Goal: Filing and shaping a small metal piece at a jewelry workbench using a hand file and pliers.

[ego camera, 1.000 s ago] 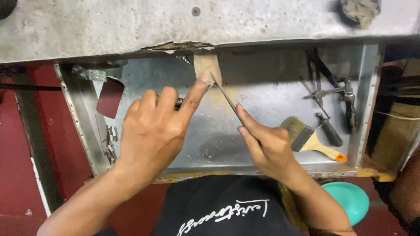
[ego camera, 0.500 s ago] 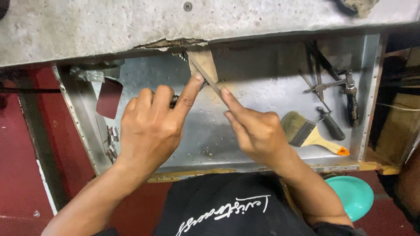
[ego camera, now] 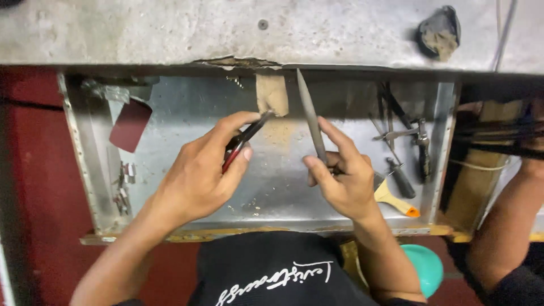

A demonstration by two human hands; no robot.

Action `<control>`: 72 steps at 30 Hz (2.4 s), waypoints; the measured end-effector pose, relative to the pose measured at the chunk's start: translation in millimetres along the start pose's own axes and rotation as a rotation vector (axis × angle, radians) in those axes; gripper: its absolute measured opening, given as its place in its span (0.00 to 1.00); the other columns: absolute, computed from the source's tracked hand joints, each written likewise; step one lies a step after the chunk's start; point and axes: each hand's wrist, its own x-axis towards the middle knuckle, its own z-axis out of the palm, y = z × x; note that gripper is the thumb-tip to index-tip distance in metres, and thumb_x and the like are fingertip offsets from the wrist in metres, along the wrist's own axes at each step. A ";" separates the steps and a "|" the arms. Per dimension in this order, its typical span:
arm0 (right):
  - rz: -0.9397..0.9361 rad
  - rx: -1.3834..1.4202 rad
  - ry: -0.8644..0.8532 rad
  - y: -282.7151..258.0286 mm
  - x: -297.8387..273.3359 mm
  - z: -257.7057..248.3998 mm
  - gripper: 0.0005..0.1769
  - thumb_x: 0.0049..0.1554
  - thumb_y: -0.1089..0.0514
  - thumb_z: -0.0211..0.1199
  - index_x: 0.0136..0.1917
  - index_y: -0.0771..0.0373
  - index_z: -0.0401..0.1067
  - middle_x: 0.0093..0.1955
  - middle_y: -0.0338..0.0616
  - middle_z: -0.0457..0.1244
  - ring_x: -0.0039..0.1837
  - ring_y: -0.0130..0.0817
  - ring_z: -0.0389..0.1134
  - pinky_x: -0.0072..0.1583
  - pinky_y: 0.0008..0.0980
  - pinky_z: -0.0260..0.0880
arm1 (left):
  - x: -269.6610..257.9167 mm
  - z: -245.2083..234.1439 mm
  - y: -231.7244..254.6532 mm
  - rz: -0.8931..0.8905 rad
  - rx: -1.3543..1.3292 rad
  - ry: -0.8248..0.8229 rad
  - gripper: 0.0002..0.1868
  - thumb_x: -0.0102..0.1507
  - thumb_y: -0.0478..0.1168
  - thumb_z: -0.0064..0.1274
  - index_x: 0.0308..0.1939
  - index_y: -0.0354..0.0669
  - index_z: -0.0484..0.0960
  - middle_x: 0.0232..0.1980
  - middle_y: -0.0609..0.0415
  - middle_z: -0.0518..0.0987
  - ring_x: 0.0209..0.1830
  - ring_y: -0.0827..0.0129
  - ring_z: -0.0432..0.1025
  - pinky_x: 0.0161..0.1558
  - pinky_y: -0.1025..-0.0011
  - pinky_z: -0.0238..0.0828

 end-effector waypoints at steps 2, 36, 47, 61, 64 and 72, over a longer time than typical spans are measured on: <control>-0.048 0.027 -0.017 5.4 -5.9 6.4 0.28 0.63 0.59 0.62 0.75 0.64 0.62 0.29 0.36 0.68 0.29 0.18 0.64 0.40 0.18 0.71 | 3.8 -6.2 -0.5 0.046 -0.047 -0.012 0.24 0.69 0.39 0.44 0.71 0.46 0.66 0.62 0.49 0.79 0.51 0.55 0.76 0.54 0.63 0.69; -0.110 0.083 0.090 21.8 -15.6 44.9 0.22 0.67 0.65 0.55 0.74 0.71 0.62 0.29 0.38 0.55 0.30 0.24 0.58 0.37 0.24 0.62 | 10.7 -4.6 -12.8 0.106 0.022 -0.020 0.28 0.71 0.37 0.47 0.76 0.54 0.67 0.24 0.57 0.70 0.16 0.61 0.59 0.21 0.62 0.60; -0.183 -0.003 0.041 28.7 -8.5 30.7 0.22 0.67 0.65 0.56 0.73 0.71 0.64 0.31 0.39 0.60 0.31 0.24 0.59 0.39 0.24 0.64 | 8.7 1.8 -12.1 0.140 -0.077 -0.011 0.27 0.71 0.35 0.45 0.75 0.50 0.66 0.34 0.51 0.80 0.21 0.60 0.68 0.27 0.62 0.64; -0.307 0.004 0.167 3.0 -16.8 9.8 0.14 0.55 0.54 0.68 0.46 0.70 0.76 0.24 0.34 0.58 0.26 0.21 0.51 0.32 0.22 0.51 | -35.4 26.9 25.2 0.088 -0.341 -0.117 0.31 0.63 0.31 0.47 0.73 0.43 0.66 0.61 0.49 0.83 0.37 0.66 0.79 0.45 0.70 0.75; -0.287 0.026 0.205 4.6 -25.1 11.1 0.10 0.55 0.58 0.68 0.42 0.69 0.75 0.36 0.47 0.70 0.30 0.26 0.65 0.35 0.23 0.63 | -39.8 27.5 27.4 0.088 -0.339 -0.140 0.33 0.62 0.30 0.45 0.73 0.43 0.66 0.51 0.54 0.83 0.37 0.69 0.78 0.44 0.71 0.76; -0.072 0.423 0.197 -3.5 -39.7 17.9 0.12 0.59 0.56 0.63 0.43 0.69 0.71 0.29 0.41 0.61 0.28 0.24 0.60 0.32 0.22 0.59 | -50.0 40.4 26.3 0.213 -0.308 0.158 0.16 0.66 0.30 0.48 0.58 0.32 0.73 0.44 0.46 0.78 0.37 0.62 0.75 0.41 0.70 0.74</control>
